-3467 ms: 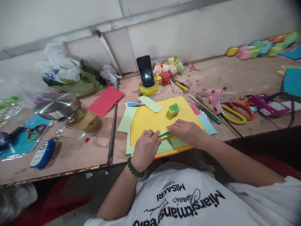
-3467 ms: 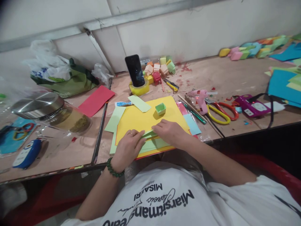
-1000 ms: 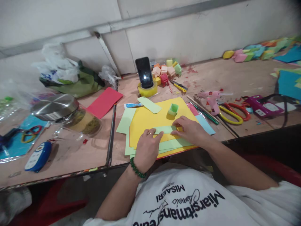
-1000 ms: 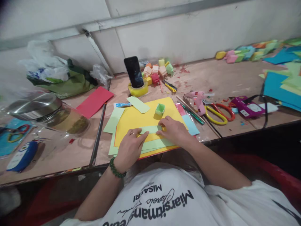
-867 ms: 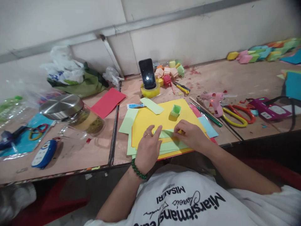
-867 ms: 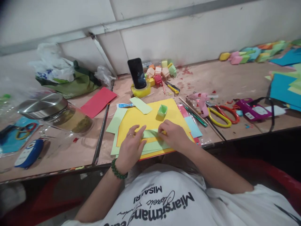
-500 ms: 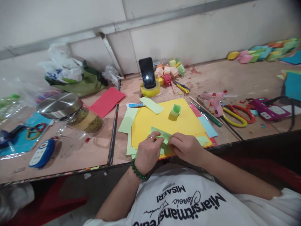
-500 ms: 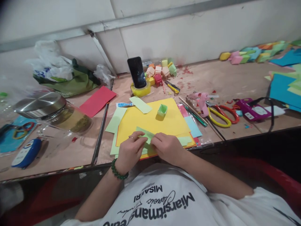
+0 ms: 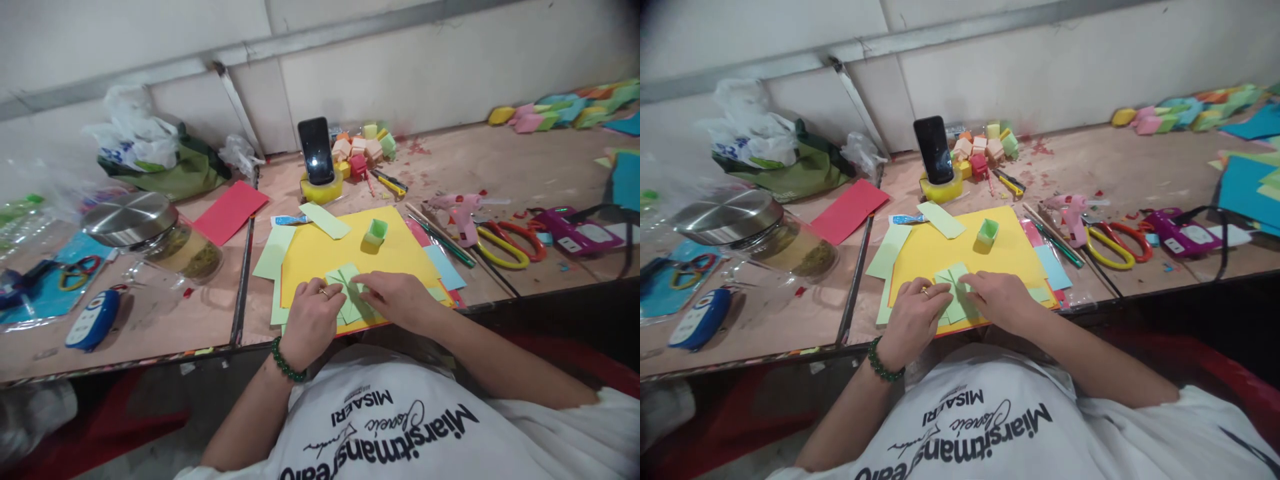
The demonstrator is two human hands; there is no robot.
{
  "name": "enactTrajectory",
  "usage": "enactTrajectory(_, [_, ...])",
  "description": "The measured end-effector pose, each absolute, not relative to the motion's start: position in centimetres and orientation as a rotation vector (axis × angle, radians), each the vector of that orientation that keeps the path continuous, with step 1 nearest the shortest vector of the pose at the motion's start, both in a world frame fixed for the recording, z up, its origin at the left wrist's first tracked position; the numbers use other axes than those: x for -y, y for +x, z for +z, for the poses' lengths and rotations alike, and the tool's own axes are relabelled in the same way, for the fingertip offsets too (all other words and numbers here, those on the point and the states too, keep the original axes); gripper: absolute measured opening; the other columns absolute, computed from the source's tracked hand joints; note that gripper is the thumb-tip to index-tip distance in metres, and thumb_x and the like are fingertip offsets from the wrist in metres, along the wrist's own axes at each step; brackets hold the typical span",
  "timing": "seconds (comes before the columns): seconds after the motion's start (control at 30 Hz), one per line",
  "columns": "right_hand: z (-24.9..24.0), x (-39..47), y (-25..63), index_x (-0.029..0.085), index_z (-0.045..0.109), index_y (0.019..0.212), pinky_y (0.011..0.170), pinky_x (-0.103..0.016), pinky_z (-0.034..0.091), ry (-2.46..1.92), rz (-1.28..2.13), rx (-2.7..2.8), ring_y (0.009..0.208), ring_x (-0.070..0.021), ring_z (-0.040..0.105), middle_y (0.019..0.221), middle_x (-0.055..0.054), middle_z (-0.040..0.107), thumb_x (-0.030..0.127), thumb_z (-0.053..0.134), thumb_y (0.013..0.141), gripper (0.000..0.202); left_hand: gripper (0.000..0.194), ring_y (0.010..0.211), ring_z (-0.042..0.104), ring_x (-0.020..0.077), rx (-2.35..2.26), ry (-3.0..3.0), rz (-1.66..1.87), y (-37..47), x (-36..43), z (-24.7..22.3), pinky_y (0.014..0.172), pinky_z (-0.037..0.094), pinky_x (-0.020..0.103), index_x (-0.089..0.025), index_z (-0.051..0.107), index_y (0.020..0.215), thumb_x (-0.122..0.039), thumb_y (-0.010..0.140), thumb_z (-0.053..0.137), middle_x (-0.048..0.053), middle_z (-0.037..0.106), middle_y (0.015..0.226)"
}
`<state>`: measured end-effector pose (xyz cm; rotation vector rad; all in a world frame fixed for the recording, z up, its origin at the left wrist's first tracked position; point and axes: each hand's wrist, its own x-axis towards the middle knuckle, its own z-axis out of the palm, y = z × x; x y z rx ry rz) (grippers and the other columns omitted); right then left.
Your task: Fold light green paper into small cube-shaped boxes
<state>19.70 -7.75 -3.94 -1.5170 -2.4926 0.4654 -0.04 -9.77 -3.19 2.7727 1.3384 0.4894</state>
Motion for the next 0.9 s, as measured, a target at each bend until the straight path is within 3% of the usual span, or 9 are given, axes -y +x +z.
enactTrajectory(0.17, [-1.9, 6.9, 19.9, 0.021, 0.065, 0.1, 0.062, -0.025, 0.035, -1.481, 0.505, 2.727, 0.085, -0.0185, 0.064, 0.092, -0.004, 0.07, 0.024, 0.049, 0.091, 0.018, 0.015, 0.084, 0.051, 0.0246, -1.441, 2.747, 0.388, 0.9, 10.7, -2.6, 0.072, 0.041, 0.038, -0.017, 0.061, 0.099, -0.024, 0.089, 0.052, 0.006, 0.065, 0.086])
enactTrajectory(0.33, [-0.1, 4.8, 19.8, 0.023, 0.062, 0.11, 0.061, -0.025, 0.033, -1.493, 0.752, 2.76, 0.08, -0.0174, 0.062, 0.091, -0.003, 0.07, 0.025, 0.056, 0.085, 0.026, 0.034, 0.086, 0.052, 0.0232, -1.298, 2.789, 0.399, 1.3, 11.5, -3.9, 0.074, 0.043, 0.037, -0.017, 0.051, 0.124, -0.027, 0.091, 0.051, 0.008, 0.062, 0.098])
enactTrajectory(0.43, [0.1, 3.8, 19.7, 0.023, 0.06, 0.113, 0.057, -0.025, 0.031, -1.471, 0.903, 2.749, 0.069, -0.0154, 0.059, 0.081, -0.002, 0.068, 0.025, 0.056, 0.083, 0.031, 0.037, 0.088, 0.052, 0.0234, -1.26, 2.814, 0.415, 1.2, 11.6, -4.4, 0.076, 0.045, 0.037, -0.015, 0.049, 0.128, -0.027, 0.092, 0.05, 0.01, 0.062, 0.102])
enactTrajectory(0.53, [-0.4, 2.6, 19.5, 0.021, 0.06, 0.106, 0.057, -0.025, 0.032, -1.496, 0.969, 2.684, 0.069, -0.0165, 0.059, 0.083, -0.003, 0.068, 0.033, 0.06, 0.081, 0.028, 0.038, 0.091, 0.053, 0.0229, -1.237, 2.831, 0.365, 1.2, 11.7, -4.2, 0.079, 0.046, 0.037, -0.016, 0.048, 0.13, -0.025, 0.093, 0.047, 0.012, 0.062, 0.105])
enactTrajectory(0.67, [-0.9, 1.1, 18.4, 0.019, 0.062, 0.094, 0.055, -0.026, 0.031, -1.633, 0.761, 2.686, 0.078, -0.0228, 0.061, 0.087, -0.008, 0.069, 0.05, 0.062, 0.079, 0.034, 0.034, 0.092, 0.054, 0.0247, -1.267, 2.797, 0.252, 1.6, 11.6, -3.5, 0.078, 0.046, 0.039, -0.02, 0.054, 0.124, -0.03, 0.092, 0.049, 0.012, 0.061, 0.101])
enactTrajectory(0.9, [-0.5, 0.5, 16.8, 0.016, 0.062, 0.085, 0.057, -0.027, 0.032, -1.734, 0.622, 2.642, 0.082, -0.0234, 0.063, 0.086, -0.011, 0.069, 0.041, 0.048, 0.091, 0.03, 0.036, 0.094, 0.052, 0.0252, -1.314, 2.77, 0.245, 1.8, 11.9, -3.4, 0.077, 0.046, 0.039, -0.023, 0.057, 0.124, -0.035, 0.09, 0.054, 0.012, 0.06, 0.104])
